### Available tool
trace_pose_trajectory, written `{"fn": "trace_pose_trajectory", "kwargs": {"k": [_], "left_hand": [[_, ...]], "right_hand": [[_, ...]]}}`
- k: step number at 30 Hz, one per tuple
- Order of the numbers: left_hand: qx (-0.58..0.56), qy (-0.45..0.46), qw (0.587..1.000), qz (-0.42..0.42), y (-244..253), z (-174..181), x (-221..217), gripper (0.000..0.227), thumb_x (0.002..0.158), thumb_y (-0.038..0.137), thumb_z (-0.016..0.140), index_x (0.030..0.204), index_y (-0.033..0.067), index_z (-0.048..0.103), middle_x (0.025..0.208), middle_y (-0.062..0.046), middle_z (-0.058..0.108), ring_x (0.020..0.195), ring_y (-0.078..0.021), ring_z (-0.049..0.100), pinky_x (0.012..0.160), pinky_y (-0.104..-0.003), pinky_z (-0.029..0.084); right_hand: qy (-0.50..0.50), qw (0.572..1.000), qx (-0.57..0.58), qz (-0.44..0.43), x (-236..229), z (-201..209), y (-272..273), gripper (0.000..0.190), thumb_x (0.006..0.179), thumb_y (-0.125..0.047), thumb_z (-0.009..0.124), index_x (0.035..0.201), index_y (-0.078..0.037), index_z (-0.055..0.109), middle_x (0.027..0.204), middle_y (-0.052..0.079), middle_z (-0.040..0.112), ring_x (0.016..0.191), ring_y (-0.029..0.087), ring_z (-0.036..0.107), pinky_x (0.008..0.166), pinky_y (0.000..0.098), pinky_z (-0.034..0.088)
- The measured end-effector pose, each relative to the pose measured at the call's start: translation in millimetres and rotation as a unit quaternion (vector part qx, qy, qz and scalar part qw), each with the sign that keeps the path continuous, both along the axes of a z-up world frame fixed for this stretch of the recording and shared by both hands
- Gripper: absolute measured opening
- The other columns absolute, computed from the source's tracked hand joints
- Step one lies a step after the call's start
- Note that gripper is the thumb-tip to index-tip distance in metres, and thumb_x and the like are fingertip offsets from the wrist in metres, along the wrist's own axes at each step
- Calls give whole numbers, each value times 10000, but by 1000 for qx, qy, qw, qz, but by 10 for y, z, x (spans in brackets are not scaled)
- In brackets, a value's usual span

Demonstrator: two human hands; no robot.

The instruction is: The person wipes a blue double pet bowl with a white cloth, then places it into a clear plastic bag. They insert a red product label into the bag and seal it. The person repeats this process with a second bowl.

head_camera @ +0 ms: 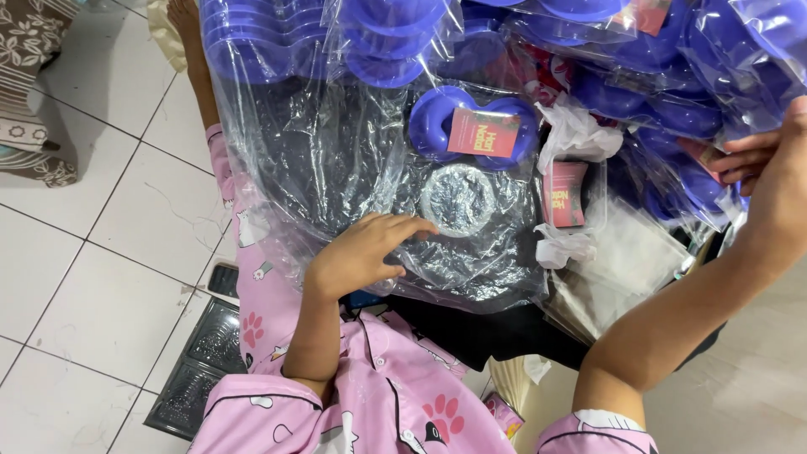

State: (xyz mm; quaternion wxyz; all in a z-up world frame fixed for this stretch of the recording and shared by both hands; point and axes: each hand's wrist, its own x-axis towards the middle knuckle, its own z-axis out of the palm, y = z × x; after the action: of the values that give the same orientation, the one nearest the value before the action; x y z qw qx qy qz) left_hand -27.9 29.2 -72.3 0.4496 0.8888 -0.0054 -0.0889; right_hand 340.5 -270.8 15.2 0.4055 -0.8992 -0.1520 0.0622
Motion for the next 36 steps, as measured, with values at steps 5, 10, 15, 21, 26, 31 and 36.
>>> {"fn": "trace_pose_trajectory", "kwargs": {"k": [5, 10, 15, 21, 26, 31, 36], "left_hand": [[-48, -90, 991, 87, -18, 104, -10, 456, 892, -5, 614, 1321, 144, 573, 1036, -5, 765, 827, -129, 749, 955, -360, 554], [-39, -181, 978, 99, -10, 238, -62, 364, 941, 18, 617, 1279, 146, 579, 1057, 13, 729, 986, -140, 709, 1006, -372, 456], [-58, -261, 958, 108, -6, 387, -95, 320, 975, 15, 643, 1280, 95, 592, 1121, -42, 707, 1000, -168, 704, 1004, -336, 551], [-90, -334, 925, 156, -57, 478, -41, 340, 874, -65, 714, 1165, 111, 715, 994, -34, 768, 905, -209, 744, 869, -342, 572], [-72, -384, 909, 146, -166, 456, 10, 304, 901, -42, 693, 1166, 107, 709, 1029, -62, 747, 915, -234, 722, 869, -373, 561], [-6, -430, 892, 135, -296, 455, 40, 237, 898, -21, 679, 1116, 72, 682, 990, -73, 703, 912, -254, 700, 842, -381, 554], [28, -467, 872, 143, -409, 509, 59, 99, 913, 18, 682, 1000, 65, 691, 961, -63, 681, 895, -246, 687, 846, -371, 554]], "right_hand": [[-79, 993, -5, 92, -518, 259, 66, 692, 1441, -398, 390, 972, 2, 704, 829, 132, 661, 702, 161, 663, 633, 175, 408], [-100, 916, -150, 357, -1532, 823, 447, 300, 1069, -228, 575, 917, -66, 777, 793, 34, 759, 511, 125, 615, 543, 289, 498], [-71, 665, -282, 688, -2049, 409, 670, 568, 1056, -532, 426, 1428, -128, 571, 1233, 73, 733, 999, 313, 708, 781, 474, 565], [-228, 706, -198, 640, -2557, -403, 1018, 208, 966, -51, 539, 1051, 48, 701, 1276, 215, 626, 1163, 349, 666, 833, 407, 596], [-254, 740, -191, 593, -2622, -1261, 1254, 233, 952, 14, 483, 1092, 39, 667, 1078, 181, 648, 1027, 343, 685, 757, 396, 601], [-361, 757, -181, 513, -2556, -1377, 2282, 275, 977, -35, 472, 1220, -8, 597, 1212, 155, 597, 991, 275, 676, 747, 341, 598], [-453, 765, -169, 426, -2594, -1484, 3027, 354, 1001, -85, 461, 1348, -55, 528, 1347, 129, 545, 954, 206, 667, 737, 285, 596]]}}
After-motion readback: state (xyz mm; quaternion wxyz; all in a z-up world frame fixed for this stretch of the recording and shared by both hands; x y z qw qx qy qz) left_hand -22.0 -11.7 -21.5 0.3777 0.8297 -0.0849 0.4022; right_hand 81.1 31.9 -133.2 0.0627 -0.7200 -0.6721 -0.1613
